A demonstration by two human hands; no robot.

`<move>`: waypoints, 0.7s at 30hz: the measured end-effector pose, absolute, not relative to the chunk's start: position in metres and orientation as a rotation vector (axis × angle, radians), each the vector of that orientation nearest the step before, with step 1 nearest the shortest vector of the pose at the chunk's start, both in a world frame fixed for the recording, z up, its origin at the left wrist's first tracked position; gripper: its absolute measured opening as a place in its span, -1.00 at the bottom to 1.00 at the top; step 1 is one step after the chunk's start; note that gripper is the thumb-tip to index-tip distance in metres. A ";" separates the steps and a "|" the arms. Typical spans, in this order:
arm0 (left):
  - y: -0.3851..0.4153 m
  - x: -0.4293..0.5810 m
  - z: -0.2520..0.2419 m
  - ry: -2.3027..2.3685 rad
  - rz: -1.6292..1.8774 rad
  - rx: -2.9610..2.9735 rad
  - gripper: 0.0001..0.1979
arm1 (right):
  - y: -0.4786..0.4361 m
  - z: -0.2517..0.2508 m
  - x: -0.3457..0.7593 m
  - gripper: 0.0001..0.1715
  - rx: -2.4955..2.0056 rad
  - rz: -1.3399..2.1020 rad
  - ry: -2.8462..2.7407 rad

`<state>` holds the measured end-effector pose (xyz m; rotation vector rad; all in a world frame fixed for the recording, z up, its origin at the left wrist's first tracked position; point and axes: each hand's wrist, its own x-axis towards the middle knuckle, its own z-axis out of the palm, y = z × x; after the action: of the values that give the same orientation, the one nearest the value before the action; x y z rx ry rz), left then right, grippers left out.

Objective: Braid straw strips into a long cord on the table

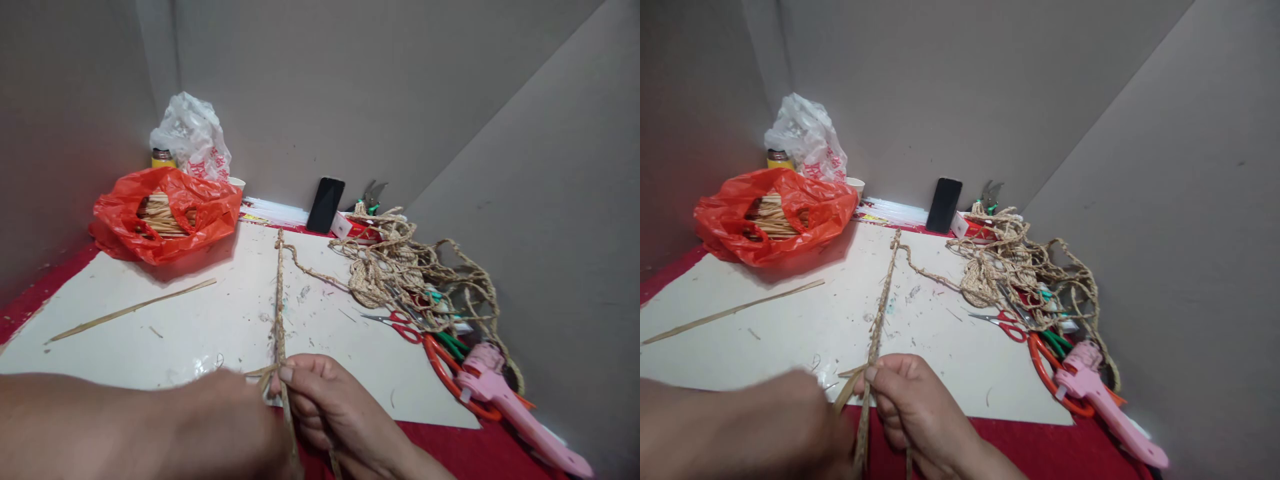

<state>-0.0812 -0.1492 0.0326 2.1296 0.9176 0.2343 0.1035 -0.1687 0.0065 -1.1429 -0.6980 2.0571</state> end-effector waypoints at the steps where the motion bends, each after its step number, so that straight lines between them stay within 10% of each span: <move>1: -0.138 -0.079 0.037 0.933 0.257 2.120 -0.79 | -0.168 0.008 0.104 -0.68 -1.132 2.058 -0.702; 21: -0.102 -0.059 0.038 0.757 -0.065 1.488 -0.73 | -0.165 0.025 0.112 -0.67 -1.345 1.631 -1.581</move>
<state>-0.0593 -0.1015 0.0385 1.4877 0.7570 -0.0646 0.1120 -0.1649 0.0253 -1.3449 -1.5805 1.6310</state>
